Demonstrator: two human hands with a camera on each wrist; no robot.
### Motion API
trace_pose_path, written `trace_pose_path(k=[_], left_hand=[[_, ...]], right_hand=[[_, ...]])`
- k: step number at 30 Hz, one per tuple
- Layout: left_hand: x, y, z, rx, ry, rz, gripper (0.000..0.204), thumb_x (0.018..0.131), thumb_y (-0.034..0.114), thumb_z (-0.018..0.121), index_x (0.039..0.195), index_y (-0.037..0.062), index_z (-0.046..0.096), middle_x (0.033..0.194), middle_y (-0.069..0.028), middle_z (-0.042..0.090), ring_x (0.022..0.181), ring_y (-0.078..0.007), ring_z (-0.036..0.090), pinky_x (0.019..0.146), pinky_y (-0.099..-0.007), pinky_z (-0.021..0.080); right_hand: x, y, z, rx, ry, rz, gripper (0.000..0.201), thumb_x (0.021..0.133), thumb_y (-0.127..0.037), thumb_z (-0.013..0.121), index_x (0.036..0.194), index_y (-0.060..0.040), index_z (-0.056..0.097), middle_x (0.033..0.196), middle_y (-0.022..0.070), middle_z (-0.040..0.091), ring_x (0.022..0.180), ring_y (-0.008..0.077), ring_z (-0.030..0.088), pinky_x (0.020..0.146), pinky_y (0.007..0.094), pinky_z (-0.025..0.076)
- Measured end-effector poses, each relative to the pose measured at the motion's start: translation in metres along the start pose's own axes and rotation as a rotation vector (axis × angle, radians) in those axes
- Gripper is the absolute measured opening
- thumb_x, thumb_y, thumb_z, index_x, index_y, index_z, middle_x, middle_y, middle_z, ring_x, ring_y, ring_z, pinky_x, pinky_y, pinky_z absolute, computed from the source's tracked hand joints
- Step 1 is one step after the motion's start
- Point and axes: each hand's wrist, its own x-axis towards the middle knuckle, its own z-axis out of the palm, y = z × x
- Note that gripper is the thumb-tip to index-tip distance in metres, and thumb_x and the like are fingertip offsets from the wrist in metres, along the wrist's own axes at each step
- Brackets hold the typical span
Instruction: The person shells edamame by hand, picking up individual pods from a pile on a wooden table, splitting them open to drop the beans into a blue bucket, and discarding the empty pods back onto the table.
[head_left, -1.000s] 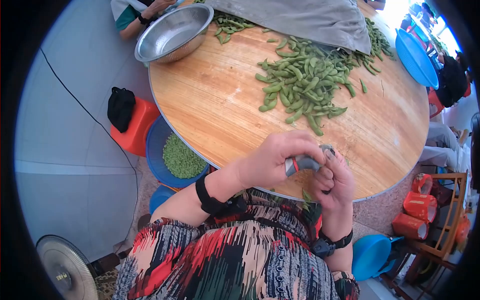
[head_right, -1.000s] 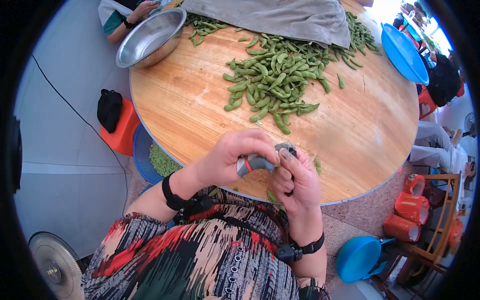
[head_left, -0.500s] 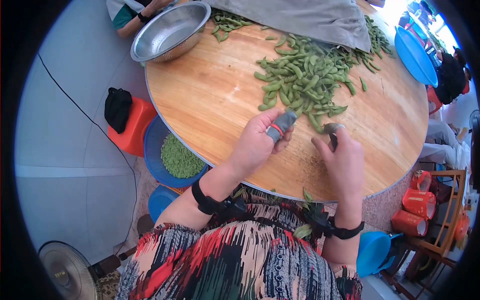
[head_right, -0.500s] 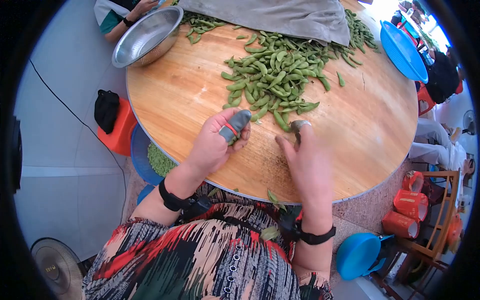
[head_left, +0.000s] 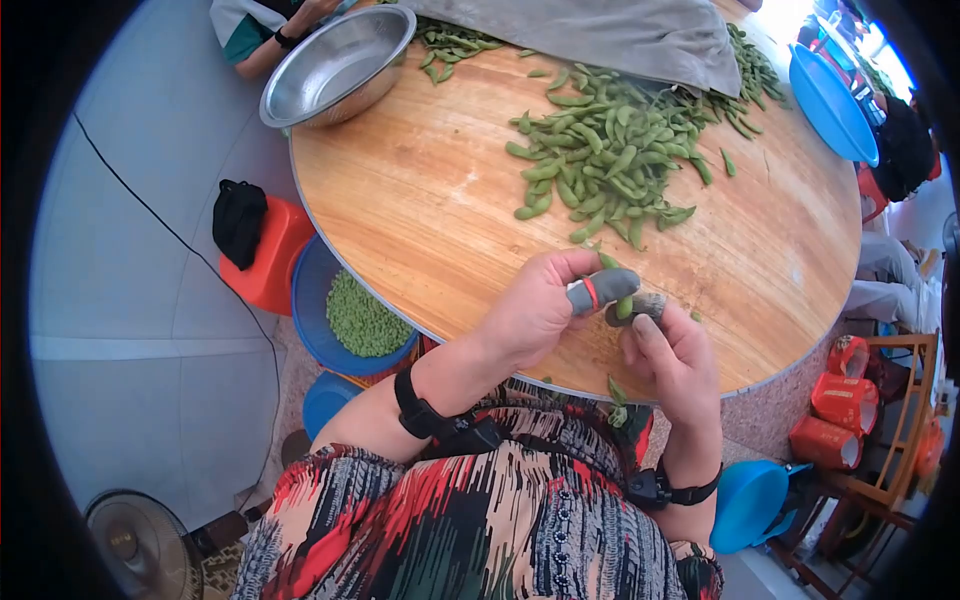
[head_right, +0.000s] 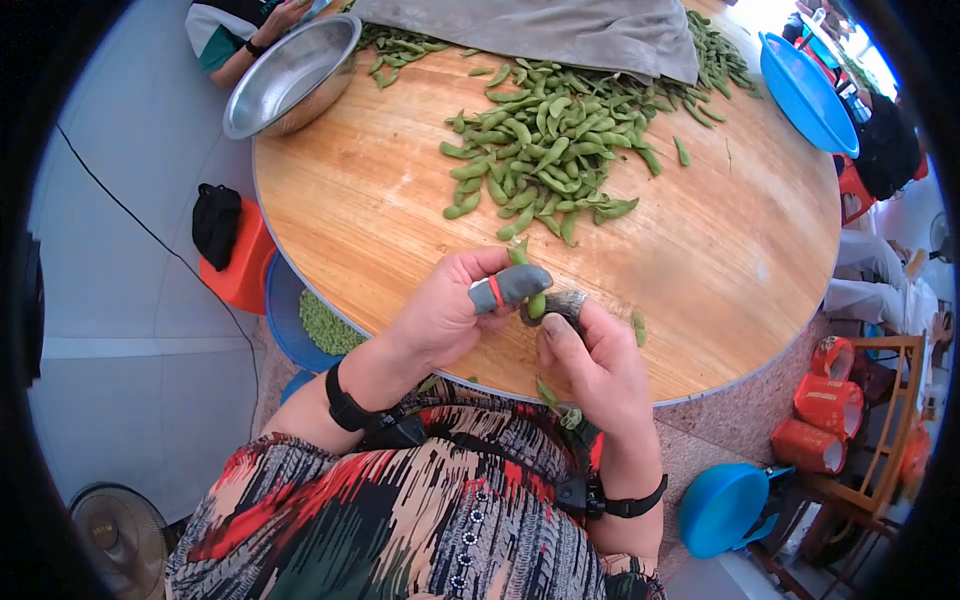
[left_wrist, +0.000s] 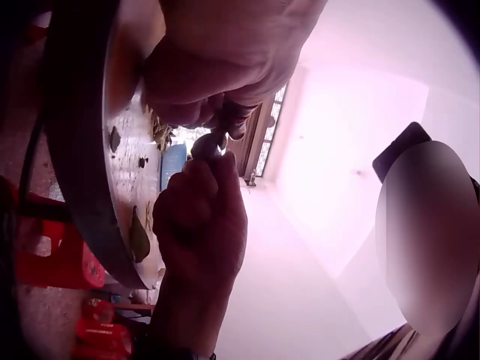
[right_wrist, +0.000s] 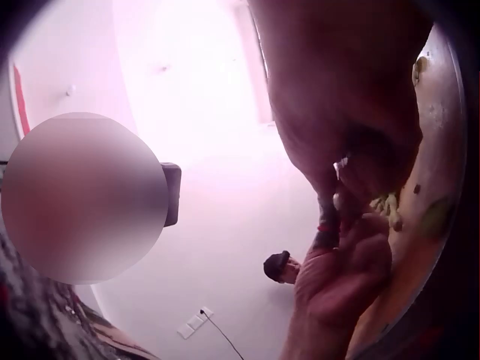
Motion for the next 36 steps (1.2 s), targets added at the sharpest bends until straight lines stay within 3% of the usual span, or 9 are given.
trace_pose_path(k=[7, 12, 21, 25, 27, 30, 32, 34, 36], left_hand=[[-0.003, 0.001, 0.010, 0.080, 0.032, 0.094, 0.013, 0.084, 0.017, 0.064, 0.086, 0.0045, 0.063, 0.071, 0.0023, 0.058, 0.057, -0.0003, 0.043, 0.048, -0.0158, 0.030], [-0.005, -0.005, 0.011, 0.432, 0.095, 0.293, 0.014, 0.084, 0.015, 0.063, 0.083, 0.0006, 0.060, 0.074, -0.0003, 0.058, 0.068, -0.0061, 0.053, 0.057, -0.0216, 0.044], [-0.009, -0.008, 0.010, 1.015, 0.184, 0.598, 0.013, 0.081, 0.012, 0.063, 0.083, -0.0004, 0.059, 0.077, -0.0012, 0.056, 0.069, -0.0087, 0.054, 0.060, -0.0216, 0.044], [-0.010, -0.007, 0.007, 0.710, 0.010, 0.462, 0.012, 0.084, 0.014, 0.061, 0.084, 0.0023, 0.059, 0.075, 0.0005, 0.055, 0.066, -0.0078, 0.052, 0.059, -0.0207, 0.042], [-0.012, -0.002, 0.005, 0.166, -0.180, -0.019, 0.011, 0.085, 0.016, 0.059, 0.086, 0.0058, 0.058, 0.074, 0.0027, 0.054, 0.065, -0.0056, 0.050, 0.058, -0.0193, 0.040], [-0.010, 0.002, 0.004, 0.059, -0.200, -0.131, 0.011, 0.085, 0.017, 0.061, 0.086, 0.0077, 0.056, 0.074, 0.0048, 0.052, 0.065, -0.0027, 0.047, 0.057, -0.0176, 0.038], [-0.007, -0.001, 0.011, 0.284, -0.177, 0.029, 0.012, 0.084, 0.017, 0.063, 0.086, 0.0072, 0.056, 0.074, 0.0051, 0.052, 0.066, -0.0022, 0.046, 0.057, -0.0174, 0.038], [-0.007, 0.000, 0.014, 0.641, -0.112, 0.170, 0.017, 0.080, 0.014, 0.068, 0.086, 0.0052, 0.055, 0.075, 0.0054, 0.051, 0.068, -0.0012, 0.045, 0.059, -0.0173, 0.038], [-0.006, 0.002, 0.012, 0.606, -0.126, 0.147, 0.017, 0.080, 0.013, 0.067, 0.087, 0.0043, 0.055, 0.077, 0.0045, 0.053, 0.070, -0.0018, 0.047, 0.061, -0.0176, 0.040]], right_hand=[[-0.005, 0.009, -0.002, 0.382, -0.146, 0.133, 0.022, 0.095, -0.021, 0.041, 0.088, -0.0036, 0.052, 0.062, -0.0021, 0.047, 0.048, 0.0032, 0.036, 0.042, 0.0179, 0.026], [-0.005, 0.004, -0.003, 0.447, -0.165, 0.203, 0.019, 0.095, -0.019, 0.041, 0.089, -0.0034, 0.050, 0.064, -0.0008, 0.048, 0.048, 0.0029, 0.036, 0.042, 0.0174, 0.026], [-0.006, 0.012, -0.004, 0.560, -0.185, 0.195, 0.014, 0.094, -0.016, 0.043, 0.094, -0.0035, 0.050, 0.066, 0.0001, 0.050, 0.048, 0.0025, 0.036, 0.041, 0.0168, 0.026], [-0.008, 0.016, -0.006, 0.486, -0.199, 0.189, 0.014, 0.094, -0.015, 0.044, 0.094, -0.0041, 0.052, 0.066, -0.0002, 0.052, 0.046, 0.0019, 0.035, 0.041, 0.0160, 0.026], [-0.009, 0.017, -0.008, 0.560, -0.240, 0.198, 0.014, 0.093, -0.015, 0.045, 0.095, -0.0041, 0.053, 0.066, -0.0007, 0.052, 0.046, 0.0019, 0.035, 0.040, 0.0161, 0.026], [-0.010, 0.013, -0.004, 0.495, -0.197, 0.196, 0.013, 0.092, -0.015, 0.048, 0.094, -0.0040, 0.055, 0.064, -0.0019, 0.052, 0.045, 0.0018, 0.035, 0.040, 0.0165, 0.026], [-0.009, 0.014, -0.002, 0.349, -0.116, 0.177, 0.012, 0.091, -0.015, 0.050, 0.093, -0.0039, 0.056, 0.063, -0.0026, 0.052, 0.045, 0.0018, 0.035, 0.040, 0.0168, 0.026], [-0.008, 0.024, 0.000, -0.240, 0.072, -0.172, 0.012, 0.090, -0.015, 0.053, 0.088, -0.0041, 0.057, 0.060, -0.0035, 0.050, 0.045, 0.0019, 0.034, 0.041, 0.0171, 0.025], [-0.009, 0.023, -0.002, -0.125, 0.059, -0.133, 0.012, 0.089, -0.015, 0.053, 0.087, -0.0042, 0.057, 0.060, -0.0033, 0.050, 0.045, 0.0019, 0.034, 0.041, 0.0174, 0.025]])
